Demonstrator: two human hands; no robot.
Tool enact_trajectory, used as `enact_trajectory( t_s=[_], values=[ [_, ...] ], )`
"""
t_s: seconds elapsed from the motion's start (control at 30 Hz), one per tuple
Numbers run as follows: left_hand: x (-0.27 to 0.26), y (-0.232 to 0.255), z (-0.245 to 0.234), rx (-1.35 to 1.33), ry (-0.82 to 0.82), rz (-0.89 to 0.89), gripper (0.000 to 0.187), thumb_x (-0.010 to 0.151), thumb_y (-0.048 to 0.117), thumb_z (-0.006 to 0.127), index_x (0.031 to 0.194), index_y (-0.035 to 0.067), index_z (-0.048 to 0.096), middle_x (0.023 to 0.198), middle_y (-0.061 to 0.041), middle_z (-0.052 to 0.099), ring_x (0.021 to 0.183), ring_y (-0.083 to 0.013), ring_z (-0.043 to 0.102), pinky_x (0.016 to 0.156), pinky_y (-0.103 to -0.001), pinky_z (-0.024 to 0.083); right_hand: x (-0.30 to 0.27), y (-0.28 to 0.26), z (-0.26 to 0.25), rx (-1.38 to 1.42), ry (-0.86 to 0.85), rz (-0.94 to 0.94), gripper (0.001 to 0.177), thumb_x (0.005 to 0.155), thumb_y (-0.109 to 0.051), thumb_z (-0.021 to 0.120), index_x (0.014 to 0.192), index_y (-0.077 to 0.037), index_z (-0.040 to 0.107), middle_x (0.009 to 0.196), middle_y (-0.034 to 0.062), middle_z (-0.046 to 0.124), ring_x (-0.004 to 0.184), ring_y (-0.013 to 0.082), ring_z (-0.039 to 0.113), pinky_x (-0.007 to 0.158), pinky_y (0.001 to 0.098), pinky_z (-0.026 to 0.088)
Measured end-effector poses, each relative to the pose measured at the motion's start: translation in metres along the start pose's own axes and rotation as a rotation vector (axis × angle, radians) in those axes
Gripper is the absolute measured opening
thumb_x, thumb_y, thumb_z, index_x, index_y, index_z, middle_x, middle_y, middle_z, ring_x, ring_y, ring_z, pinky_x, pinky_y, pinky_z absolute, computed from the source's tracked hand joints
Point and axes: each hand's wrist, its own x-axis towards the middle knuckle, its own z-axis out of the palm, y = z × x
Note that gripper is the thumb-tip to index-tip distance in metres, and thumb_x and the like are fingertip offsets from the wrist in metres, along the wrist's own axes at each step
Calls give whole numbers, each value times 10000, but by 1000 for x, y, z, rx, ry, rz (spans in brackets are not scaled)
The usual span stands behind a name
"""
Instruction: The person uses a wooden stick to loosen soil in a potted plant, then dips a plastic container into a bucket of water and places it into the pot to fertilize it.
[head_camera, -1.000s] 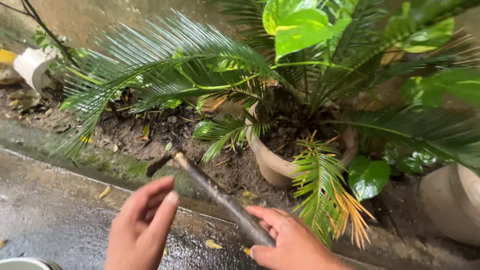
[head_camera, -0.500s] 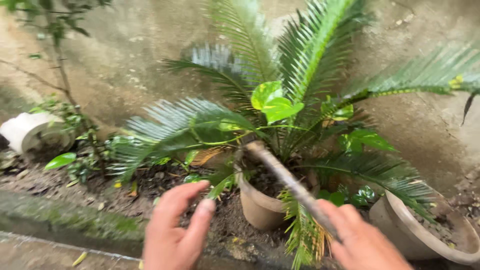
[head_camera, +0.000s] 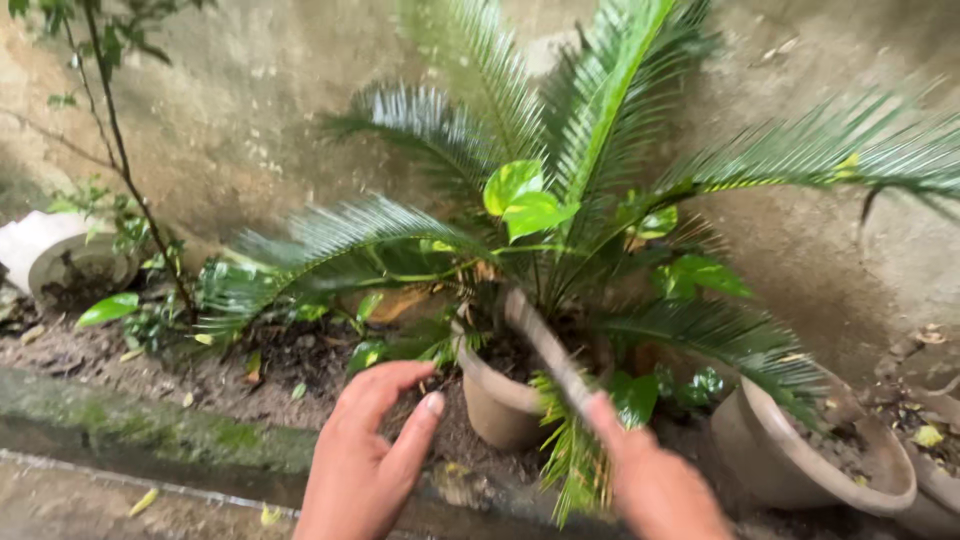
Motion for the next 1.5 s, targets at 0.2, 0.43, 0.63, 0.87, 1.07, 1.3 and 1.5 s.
enact_trajectory(
  t_s=[0.2,0.43,0.63,0.87,1.07,1.3,1.5],
  values=[
    [-1,-20,11,92,-16,-79,364,876,312,721,1165,91,740,1155,-128,725,1066,-267,686,924,-359,522,-10,-3,-20,-179,99,-244,876,822,-95,579,1576,-382,237,1171,133,677,1025,372,696,877,509,568],
    [-7,-41,32,67,-40,-227,417,845,323,725,1198,101,726,1132,-126,725,996,-266,709,882,-351,545,-21,-19,-4,-246,91,-211,879,892,-298,642,1629,-393,173,1246,175,595,921,381,708,800,504,590],
    [-10,-37,30,106,-111,-123,437,864,347,749,1215,87,730,1148,-141,710,986,-269,679,852,-361,526,5,-35,22,393,-177,26,610,939,-420,631,1511,-301,457,808,154,708,681,337,734,645,461,633],
    [0,-40,30,37,-83,-229,417,840,355,738,1176,108,732,1151,-117,725,981,-266,708,830,-369,555,37,-9,60,590,152,-95,444,970,-437,630,1322,-168,608,668,101,606,525,241,591,475,399,486],
    [-3,-38,33,31,-88,-211,397,850,346,728,1165,104,739,1137,-121,732,996,-269,711,852,-370,553,1,-40,48,550,78,45,425,948,-438,571,1276,-170,607,950,227,731,887,421,736,804,554,598],
    [-5,-25,27,28,-99,-341,398,841,353,717,1167,127,737,1141,-92,717,889,-265,706,794,-356,552,-12,-39,52,430,-39,150,424,959,-505,568,1231,-195,664,1012,182,790,943,349,780,926,498,582],
    [-4,-26,29,-18,-60,-243,370,860,342,701,1147,113,741,1125,-105,723,962,-253,698,770,-360,555,-15,-20,68,467,539,-148,496,898,-422,583,1341,-201,584,998,217,727,817,444,678,672,559,549]
  ],
)
